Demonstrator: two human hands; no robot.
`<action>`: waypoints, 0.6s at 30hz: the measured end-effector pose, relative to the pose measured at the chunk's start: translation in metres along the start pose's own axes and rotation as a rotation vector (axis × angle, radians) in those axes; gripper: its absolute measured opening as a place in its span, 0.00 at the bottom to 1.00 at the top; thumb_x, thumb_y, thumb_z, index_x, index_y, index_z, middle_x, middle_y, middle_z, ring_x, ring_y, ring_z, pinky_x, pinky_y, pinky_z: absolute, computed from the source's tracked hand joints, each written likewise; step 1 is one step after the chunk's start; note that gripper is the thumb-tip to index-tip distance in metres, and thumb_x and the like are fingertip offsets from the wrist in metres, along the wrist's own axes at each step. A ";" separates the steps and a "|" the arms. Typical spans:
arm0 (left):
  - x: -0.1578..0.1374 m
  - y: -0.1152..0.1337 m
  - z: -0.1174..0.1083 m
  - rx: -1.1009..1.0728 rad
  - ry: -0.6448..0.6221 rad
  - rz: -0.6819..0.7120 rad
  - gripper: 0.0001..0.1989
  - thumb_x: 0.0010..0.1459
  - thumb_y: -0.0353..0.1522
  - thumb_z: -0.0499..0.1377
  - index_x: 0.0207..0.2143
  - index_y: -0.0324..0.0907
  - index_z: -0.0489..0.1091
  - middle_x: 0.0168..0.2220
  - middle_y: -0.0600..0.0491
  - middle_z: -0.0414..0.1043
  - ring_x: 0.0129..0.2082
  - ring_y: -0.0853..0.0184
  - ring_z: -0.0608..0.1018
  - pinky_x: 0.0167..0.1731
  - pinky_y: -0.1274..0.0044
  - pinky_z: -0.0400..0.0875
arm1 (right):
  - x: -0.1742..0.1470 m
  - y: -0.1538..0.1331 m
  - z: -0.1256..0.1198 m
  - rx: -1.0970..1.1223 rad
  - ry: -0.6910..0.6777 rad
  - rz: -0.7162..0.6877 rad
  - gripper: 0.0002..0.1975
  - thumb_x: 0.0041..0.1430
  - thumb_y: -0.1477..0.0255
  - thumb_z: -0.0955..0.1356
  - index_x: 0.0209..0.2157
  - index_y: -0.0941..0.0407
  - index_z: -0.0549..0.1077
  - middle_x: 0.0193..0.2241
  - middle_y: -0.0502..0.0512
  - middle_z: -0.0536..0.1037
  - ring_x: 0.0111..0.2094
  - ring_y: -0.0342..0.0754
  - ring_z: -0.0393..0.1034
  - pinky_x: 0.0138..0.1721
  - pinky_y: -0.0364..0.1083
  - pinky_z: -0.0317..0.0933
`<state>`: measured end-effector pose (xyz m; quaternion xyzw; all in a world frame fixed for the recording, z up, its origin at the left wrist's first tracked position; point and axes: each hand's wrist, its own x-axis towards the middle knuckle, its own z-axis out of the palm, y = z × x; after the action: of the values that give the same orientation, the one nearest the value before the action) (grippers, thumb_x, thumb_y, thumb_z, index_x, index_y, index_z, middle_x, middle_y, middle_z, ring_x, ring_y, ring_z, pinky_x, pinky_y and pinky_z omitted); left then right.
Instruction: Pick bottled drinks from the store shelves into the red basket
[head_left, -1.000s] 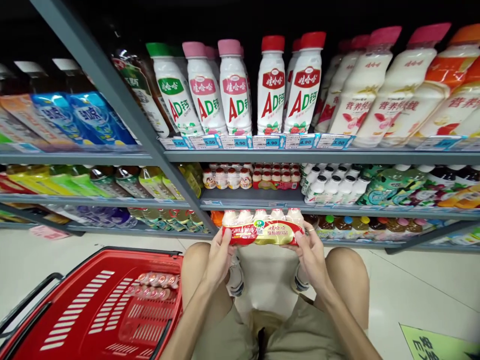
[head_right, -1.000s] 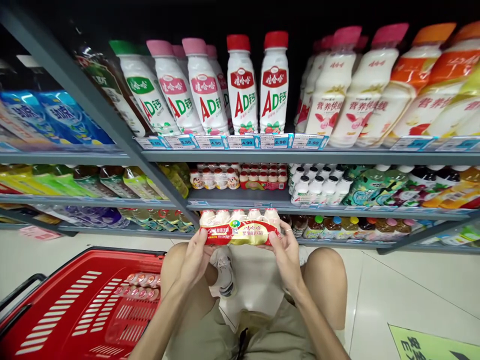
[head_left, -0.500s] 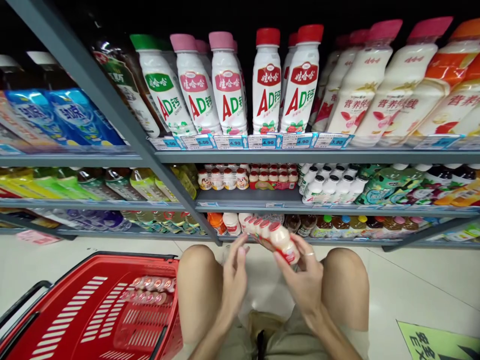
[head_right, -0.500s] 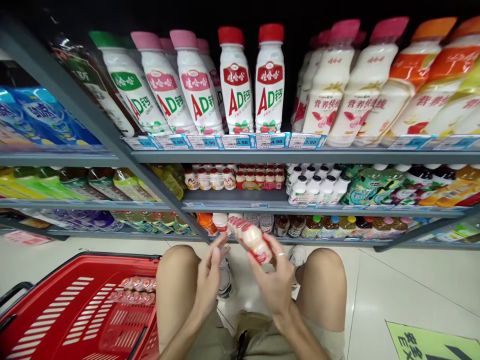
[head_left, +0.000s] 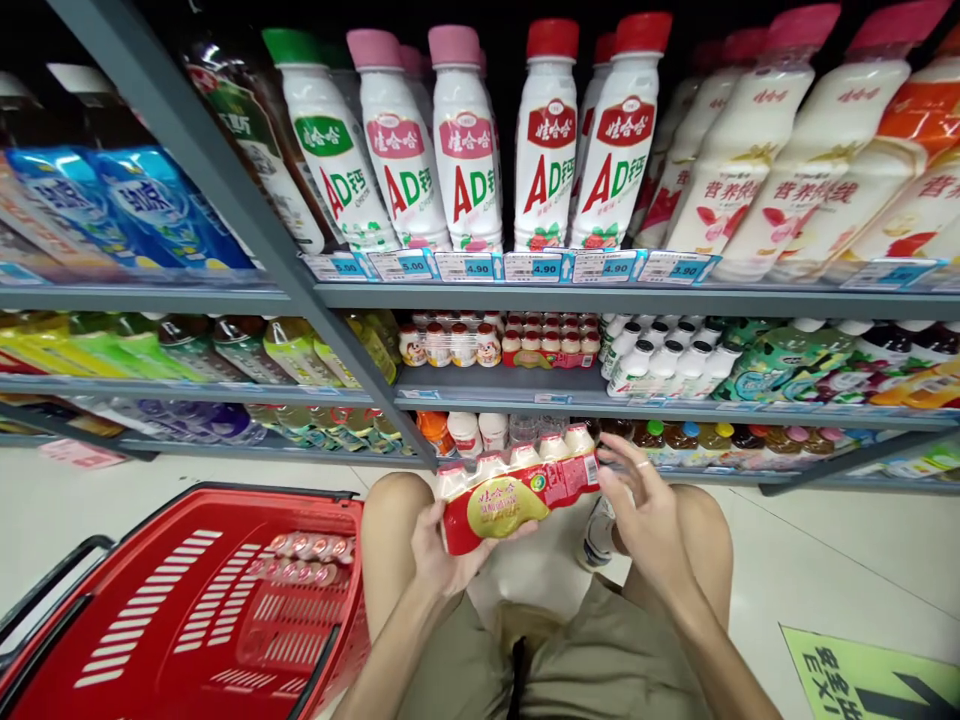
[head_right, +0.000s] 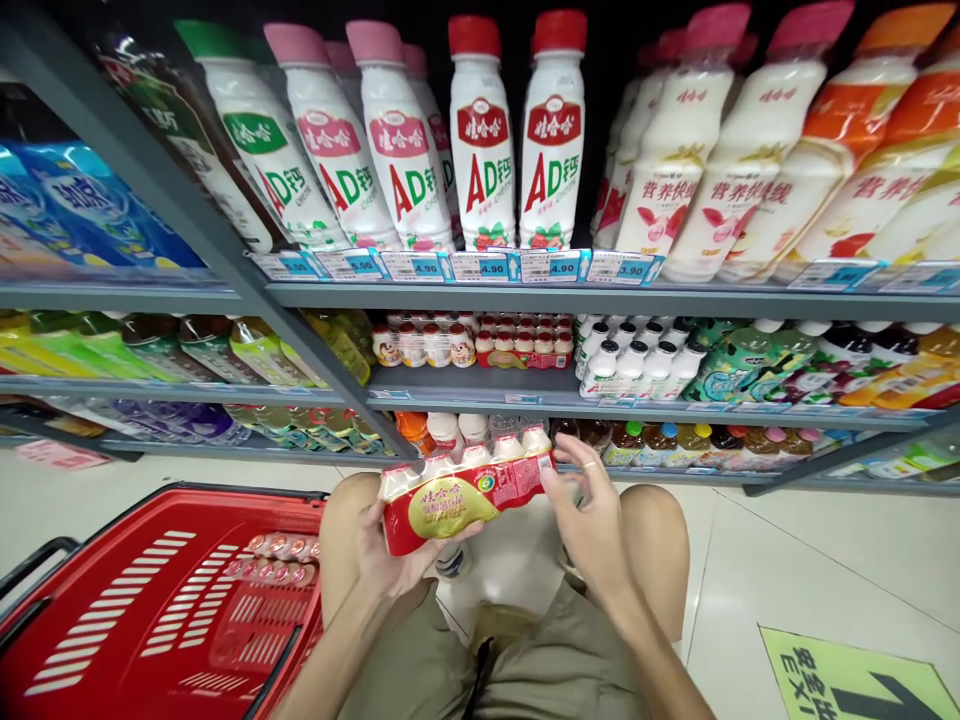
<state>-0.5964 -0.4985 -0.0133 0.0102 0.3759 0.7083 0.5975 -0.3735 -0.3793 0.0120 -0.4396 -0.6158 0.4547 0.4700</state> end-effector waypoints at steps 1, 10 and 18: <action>0.001 0.000 0.002 0.006 -0.010 0.002 0.39 0.45 0.55 0.69 0.58 0.50 0.75 0.59 0.44 0.79 0.67 0.34 0.71 0.59 0.39 0.71 | 0.009 0.003 -0.003 0.020 -0.039 0.044 0.28 0.64 0.53 0.75 0.60 0.51 0.77 0.61 0.62 0.78 0.58 0.58 0.75 0.53 0.54 0.74; 0.024 0.021 0.005 0.365 -0.048 0.127 0.37 0.53 0.57 0.71 0.56 0.43 0.77 0.60 0.40 0.78 0.66 0.43 0.74 0.61 0.54 0.75 | 0.034 0.025 -0.009 0.248 -0.177 0.221 0.32 0.54 0.49 0.80 0.53 0.54 0.81 0.50 0.60 0.84 0.49 0.55 0.79 0.52 0.53 0.74; 0.113 0.098 0.066 1.039 -0.372 0.574 0.26 0.53 0.43 0.75 0.49 0.38 0.79 0.51 0.43 0.82 0.54 0.51 0.82 0.57 0.66 0.76 | 0.147 0.016 -0.009 -0.130 -0.105 -0.221 0.33 0.66 0.50 0.71 0.63 0.57 0.74 0.57 0.63 0.82 0.57 0.61 0.76 0.64 0.62 0.67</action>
<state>-0.6808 -0.3679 0.0382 0.5234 0.5434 0.5516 0.3558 -0.3884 -0.2323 0.0235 -0.3742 -0.7125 0.3816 0.4546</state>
